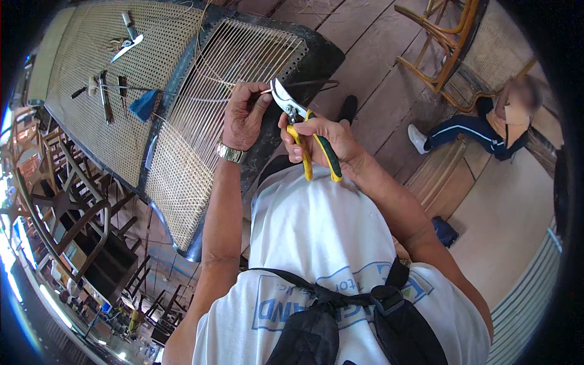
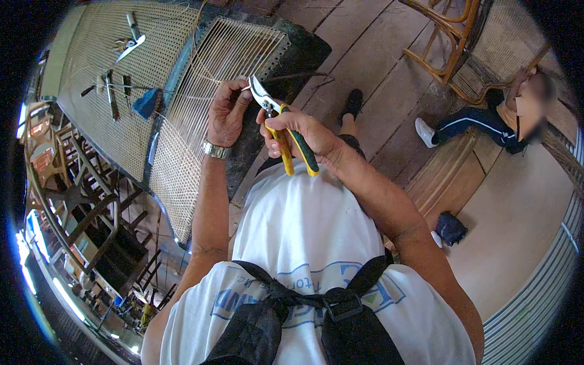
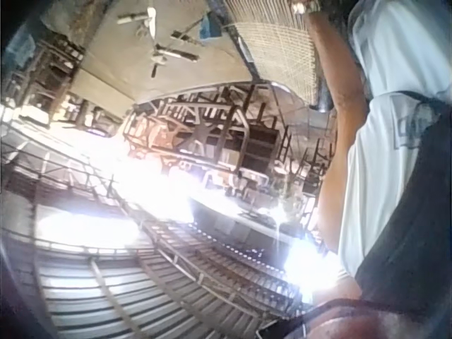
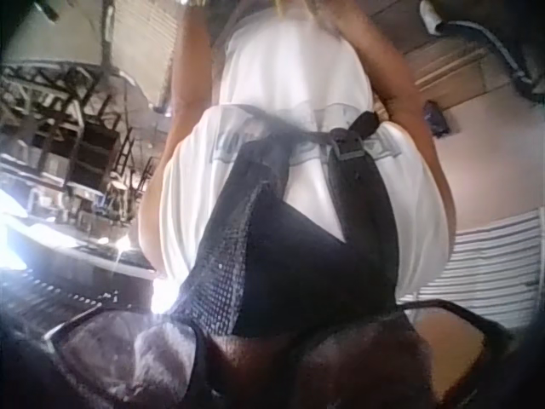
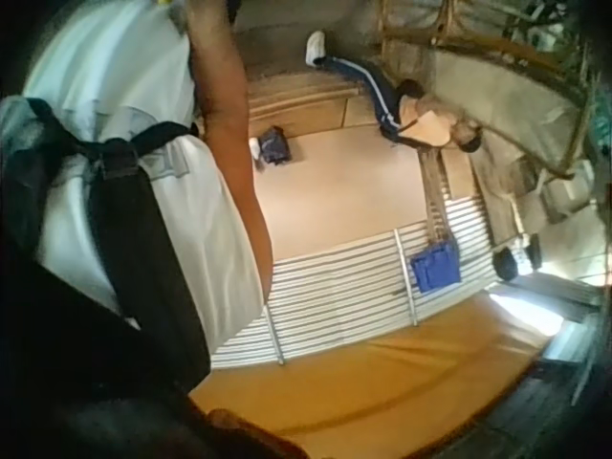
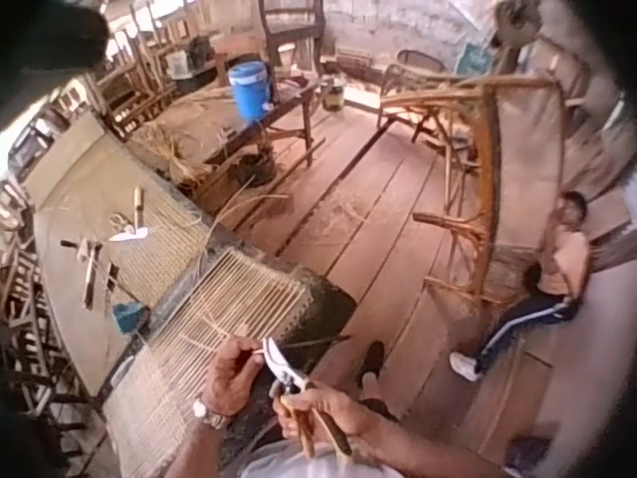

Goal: Repairing a piece of furniture by weaving rattan or bamboo strips into the frame.

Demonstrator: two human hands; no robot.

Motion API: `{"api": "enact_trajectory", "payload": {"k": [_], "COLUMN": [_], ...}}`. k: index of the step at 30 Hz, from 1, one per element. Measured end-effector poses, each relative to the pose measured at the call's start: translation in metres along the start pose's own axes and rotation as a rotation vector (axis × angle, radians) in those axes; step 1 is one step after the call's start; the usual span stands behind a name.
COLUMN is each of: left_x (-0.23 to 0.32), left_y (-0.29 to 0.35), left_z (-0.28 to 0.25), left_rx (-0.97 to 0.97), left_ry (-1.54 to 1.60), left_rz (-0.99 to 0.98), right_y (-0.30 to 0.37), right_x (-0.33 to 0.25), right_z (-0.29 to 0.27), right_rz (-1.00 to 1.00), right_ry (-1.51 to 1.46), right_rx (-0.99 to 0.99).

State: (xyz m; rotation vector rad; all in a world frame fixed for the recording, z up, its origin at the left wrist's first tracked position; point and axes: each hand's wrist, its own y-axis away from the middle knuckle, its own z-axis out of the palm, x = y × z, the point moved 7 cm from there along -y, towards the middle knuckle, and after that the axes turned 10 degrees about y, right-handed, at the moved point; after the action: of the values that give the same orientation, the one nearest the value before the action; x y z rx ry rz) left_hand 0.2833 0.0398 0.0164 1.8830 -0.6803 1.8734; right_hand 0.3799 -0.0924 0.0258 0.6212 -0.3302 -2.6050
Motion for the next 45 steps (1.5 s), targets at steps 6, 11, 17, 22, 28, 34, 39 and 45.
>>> {"api": "enact_trajectory", "payload": {"k": [6,11,17,22,28,34,39,45], "left_x": [0.010,0.000,-0.006,-0.009,-0.012,-0.007,-0.006,-0.005], "left_y": [0.000,0.004,0.006,0.006,0.005,0.005,0.005,0.006], "left_z": [0.001,-0.002,-0.001,-0.002,-0.004,-0.005,-0.005,-0.002], "left_rx": [0.016,0.027,0.072,0.069,0.053,0.049,0.040,-0.009], "left_ry": [-0.126,0.096,0.224,0.141,0.137,0.079,0.076,0.069], "left_rz": [0.058,0.029,-0.089,-0.107,-0.090,-0.085,-0.055,-0.088], "right_y": [0.001,-0.002,-0.007,-0.009,-0.011,-0.014,-0.013,-0.006], "right_x": [0.000,-0.008,-0.006,-0.005,-0.002,0.001,-0.001,-0.003], "right_z": [0.004,0.012,0.012,0.016,0.009,0.010,0.012,0.013], "right_rz": [-0.043,-0.099,-0.115,-0.138,-0.137,-0.124,-0.097,-0.051], "right_ry": [0.145,0.267,0.330,0.289,0.375,0.349,0.326,0.364], "right_rx": [0.092,0.173,0.178,0.184,0.135,0.133,0.151,0.179]}}
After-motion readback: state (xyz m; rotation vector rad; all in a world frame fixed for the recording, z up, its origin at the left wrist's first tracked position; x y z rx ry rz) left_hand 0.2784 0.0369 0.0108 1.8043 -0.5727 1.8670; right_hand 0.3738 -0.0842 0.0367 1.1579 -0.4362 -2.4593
